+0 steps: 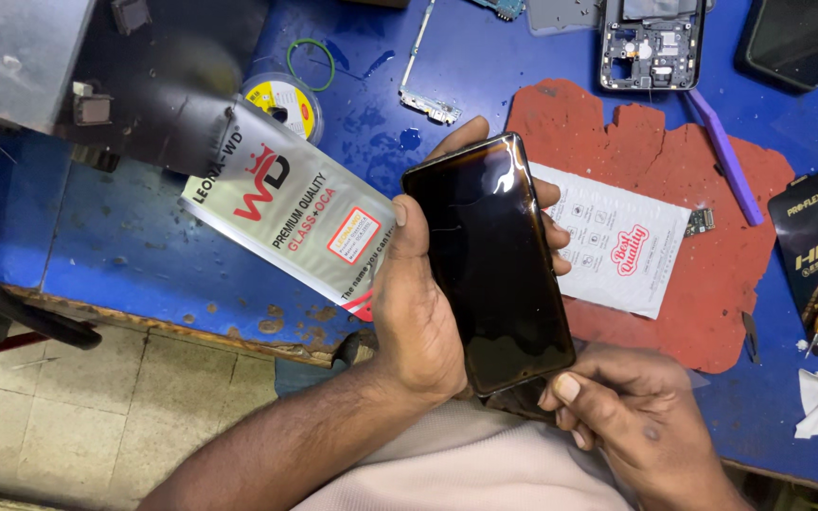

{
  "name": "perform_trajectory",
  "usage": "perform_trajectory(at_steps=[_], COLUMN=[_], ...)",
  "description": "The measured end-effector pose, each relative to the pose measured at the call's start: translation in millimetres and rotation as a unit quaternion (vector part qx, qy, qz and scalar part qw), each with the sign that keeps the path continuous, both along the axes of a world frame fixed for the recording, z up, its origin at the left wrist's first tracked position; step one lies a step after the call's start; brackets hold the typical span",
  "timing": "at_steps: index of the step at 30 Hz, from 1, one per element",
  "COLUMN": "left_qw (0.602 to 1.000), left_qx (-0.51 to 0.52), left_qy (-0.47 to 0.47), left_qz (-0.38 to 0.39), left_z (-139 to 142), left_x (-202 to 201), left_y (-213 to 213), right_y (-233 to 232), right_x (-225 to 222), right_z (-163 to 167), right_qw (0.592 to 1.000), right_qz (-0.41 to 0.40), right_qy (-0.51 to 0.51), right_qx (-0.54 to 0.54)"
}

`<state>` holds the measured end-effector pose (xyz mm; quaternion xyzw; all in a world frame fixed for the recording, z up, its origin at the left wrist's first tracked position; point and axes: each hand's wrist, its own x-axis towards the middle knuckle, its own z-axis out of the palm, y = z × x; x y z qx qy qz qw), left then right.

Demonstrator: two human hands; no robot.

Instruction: The person holds a black smartphone with a cracked screen and repeatedly taps and rubs the display with a finger. The person rotates the phone to view different angles and briefly picks up a small component from the table before returning to the phone. The phone remains off throughout the clip.

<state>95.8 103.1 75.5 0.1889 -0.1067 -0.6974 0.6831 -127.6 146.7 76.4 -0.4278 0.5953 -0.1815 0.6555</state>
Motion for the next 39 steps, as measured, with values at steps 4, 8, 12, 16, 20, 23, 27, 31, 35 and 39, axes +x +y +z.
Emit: perform_trajectory(at_steps=[4, 8, 12, 16, 20, 23, 27, 31, 35, 39], left_qw=[1.0, 1.0, 1.0, 1.0, 1.0, 1.0, 1.0, 1.0, 1.0, 1.0], left_qx=[-0.005, -0.005, -0.011, -0.009, -0.008, -0.011, -0.011, -0.003, -0.008, -0.004], left_qy=[0.002, -0.002, -0.019, -0.023, -0.021, -0.007, -0.005, 0.001, -0.002, -0.005], left_qz=[0.004, 0.009, 0.011, 0.006, 0.007, 0.014, 0.018, 0.01, 0.008, 0.019], left_z=[-0.5, -0.1, 0.3, 0.2, -0.6, -1.5, -1.3, -0.6, -1.2, -0.9], left_x=[-0.6, -0.9, 1.0, 2.3, 2.2, 3.3, 4.5, 2.6, 0.9, 2.2], left_y=[0.7, 0.9, 0.6, 0.6, 0.7, 0.9, 1.9, 1.8, 1.1, 1.0], right_y=[0.5, 0.5, -1.0, -1.9, -0.7, 2.0, 3.0, 1.3, 1.5, 6.3], right_x=[1.4, 6.8, 11.3, 9.6, 5.1, 4.6, 5.7, 7.1, 3.6, -7.8], right_z=[0.9, 3.5, 5.2, 4.6, 2.4, 0.5, 0.2, 0.9, -1.1, -6.3], right_qw=[1.0, 1.0, 0.998, 0.999, 1.0, 0.999, 1.0, 1.0, 1.0, 0.999], right_qz=[-0.002, -0.011, -0.019, -0.004, 0.017, 0.005, 0.004, 0.004, 0.003, 0.016], right_qy=[-0.006, 0.011, 0.05, 0.032, 0.021, 0.032, 0.024, 0.022, 0.0, -0.023], right_qx=[-0.013, 0.013, 0.042, 0.021, -0.005, -0.003, -0.005, -0.006, -0.006, -0.024])
